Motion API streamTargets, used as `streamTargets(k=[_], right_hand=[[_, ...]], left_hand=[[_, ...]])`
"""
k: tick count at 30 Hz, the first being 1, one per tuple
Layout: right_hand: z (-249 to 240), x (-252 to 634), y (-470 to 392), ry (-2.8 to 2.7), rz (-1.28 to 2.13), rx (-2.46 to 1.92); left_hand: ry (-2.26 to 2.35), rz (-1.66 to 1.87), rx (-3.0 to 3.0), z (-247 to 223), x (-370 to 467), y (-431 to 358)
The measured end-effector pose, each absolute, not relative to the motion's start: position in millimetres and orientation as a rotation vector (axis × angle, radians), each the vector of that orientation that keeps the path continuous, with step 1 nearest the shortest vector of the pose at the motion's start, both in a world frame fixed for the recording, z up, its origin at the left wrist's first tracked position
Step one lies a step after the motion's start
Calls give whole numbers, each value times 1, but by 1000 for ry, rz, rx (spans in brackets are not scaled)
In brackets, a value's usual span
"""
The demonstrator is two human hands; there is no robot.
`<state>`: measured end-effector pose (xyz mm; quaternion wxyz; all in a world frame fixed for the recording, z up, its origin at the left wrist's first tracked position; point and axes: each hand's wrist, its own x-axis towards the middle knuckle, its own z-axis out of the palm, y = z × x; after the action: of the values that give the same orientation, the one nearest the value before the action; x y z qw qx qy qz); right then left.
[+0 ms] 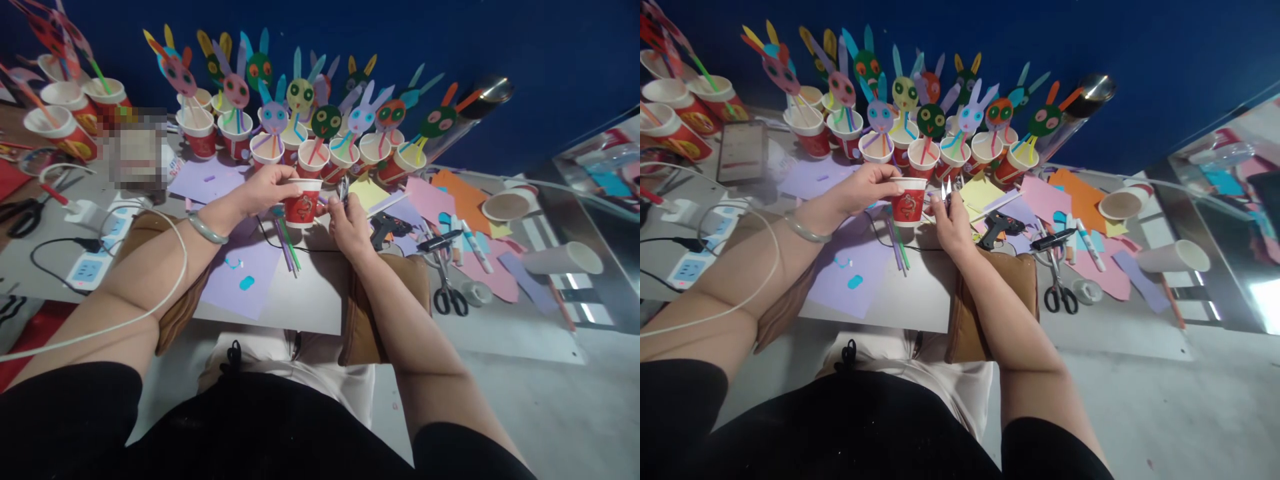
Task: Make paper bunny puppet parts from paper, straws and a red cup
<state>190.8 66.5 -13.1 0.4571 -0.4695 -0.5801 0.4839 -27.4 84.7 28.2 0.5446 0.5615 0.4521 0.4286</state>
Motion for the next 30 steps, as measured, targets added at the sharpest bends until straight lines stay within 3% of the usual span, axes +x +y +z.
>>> streamTargets(k=[10, 30], right_hand=[[-3, 187, 57, -1702, 942, -1161], [-6, 188, 50, -1964, 932, -1166]], left_hand=[[1078, 1042, 1479, 23, -31, 89], [1137, 1001, 1792, 14, -33, 95]])
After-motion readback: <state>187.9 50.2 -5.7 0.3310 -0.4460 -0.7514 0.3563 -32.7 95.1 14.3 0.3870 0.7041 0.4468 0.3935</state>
